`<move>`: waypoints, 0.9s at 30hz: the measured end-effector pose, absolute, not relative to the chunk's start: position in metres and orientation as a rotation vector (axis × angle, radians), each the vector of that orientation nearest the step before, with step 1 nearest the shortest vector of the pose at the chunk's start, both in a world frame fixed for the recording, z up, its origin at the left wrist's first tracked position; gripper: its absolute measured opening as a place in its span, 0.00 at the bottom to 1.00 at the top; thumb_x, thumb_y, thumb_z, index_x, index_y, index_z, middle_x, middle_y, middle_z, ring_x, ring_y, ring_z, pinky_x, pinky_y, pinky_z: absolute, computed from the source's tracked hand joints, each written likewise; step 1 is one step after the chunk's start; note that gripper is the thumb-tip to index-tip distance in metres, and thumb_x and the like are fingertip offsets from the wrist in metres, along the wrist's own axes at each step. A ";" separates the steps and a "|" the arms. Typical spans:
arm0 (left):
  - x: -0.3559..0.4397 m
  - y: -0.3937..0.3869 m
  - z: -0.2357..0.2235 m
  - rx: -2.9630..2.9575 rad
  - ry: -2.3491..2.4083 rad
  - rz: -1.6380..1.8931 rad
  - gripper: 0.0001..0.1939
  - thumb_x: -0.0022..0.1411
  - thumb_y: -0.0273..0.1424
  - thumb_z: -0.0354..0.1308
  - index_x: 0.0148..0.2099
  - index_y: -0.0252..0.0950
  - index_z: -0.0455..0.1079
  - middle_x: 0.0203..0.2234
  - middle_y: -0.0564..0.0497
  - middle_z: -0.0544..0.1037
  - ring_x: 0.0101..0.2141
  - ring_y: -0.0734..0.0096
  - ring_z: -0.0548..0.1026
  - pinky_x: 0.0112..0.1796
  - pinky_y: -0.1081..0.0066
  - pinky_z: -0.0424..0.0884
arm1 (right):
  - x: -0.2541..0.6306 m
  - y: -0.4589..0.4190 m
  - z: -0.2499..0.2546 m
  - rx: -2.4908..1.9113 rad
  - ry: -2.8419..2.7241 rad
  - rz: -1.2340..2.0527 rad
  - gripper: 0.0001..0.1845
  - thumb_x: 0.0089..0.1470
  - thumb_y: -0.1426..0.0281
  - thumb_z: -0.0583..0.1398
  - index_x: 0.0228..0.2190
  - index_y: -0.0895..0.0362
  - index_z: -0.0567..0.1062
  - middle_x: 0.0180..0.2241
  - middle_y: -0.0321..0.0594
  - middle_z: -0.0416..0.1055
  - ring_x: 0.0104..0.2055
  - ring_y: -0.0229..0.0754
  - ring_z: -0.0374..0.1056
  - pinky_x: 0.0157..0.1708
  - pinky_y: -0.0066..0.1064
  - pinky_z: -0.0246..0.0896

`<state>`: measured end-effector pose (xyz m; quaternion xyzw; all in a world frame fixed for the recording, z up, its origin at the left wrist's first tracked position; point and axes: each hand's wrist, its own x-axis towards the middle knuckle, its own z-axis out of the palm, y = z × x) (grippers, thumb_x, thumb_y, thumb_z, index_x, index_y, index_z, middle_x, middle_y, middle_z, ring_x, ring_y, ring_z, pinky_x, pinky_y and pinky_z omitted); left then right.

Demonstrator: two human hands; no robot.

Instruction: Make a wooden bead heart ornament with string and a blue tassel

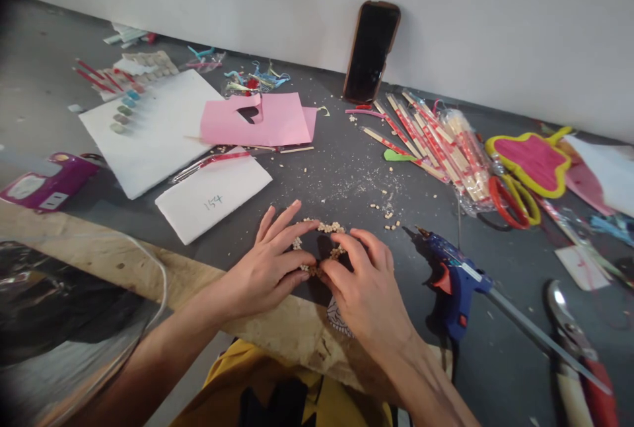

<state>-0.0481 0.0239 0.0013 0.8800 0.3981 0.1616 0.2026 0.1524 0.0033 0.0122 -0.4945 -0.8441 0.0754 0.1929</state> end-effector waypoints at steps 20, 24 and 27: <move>-0.052 0.014 0.010 2.443 1.219 0.514 0.14 0.57 0.30 0.55 0.47 0.40 0.68 0.60 0.49 0.61 0.65 0.51 0.40 0.59 0.42 0.33 | 0.158 0.001 0.008 -1.361 -2.414 0.226 0.09 0.57 0.69 0.57 0.37 0.53 0.77 0.48 0.44 0.69 0.55 0.52 0.54 0.51 0.49 0.57; -0.058 0.009 0.009 2.391 1.313 0.570 0.07 0.62 0.30 0.51 0.39 0.41 0.70 0.58 0.50 0.64 0.64 0.54 0.42 0.59 0.42 0.36 | 0.157 0.000 0.010 -1.361 -2.422 0.248 0.09 0.56 0.70 0.57 0.39 0.53 0.76 0.49 0.44 0.68 0.55 0.52 0.54 0.52 0.49 0.56; -0.059 0.007 0.008 2.363 1.351 0.620 0.09 0.64 0.27 0.49 0.37 0.41 0.70 0.55 0.50 0.66 0.64 0.56 0.45 0.59 0.44 0.38 | 0.158 -0.001 0.013 -1.357 -2.408 0.250 0.11 0.55 0.70 0.58 0.41 0.55 0.74 0.49 0.45 0.67 0.55 0.52 0.54 0.52 0.49 0.56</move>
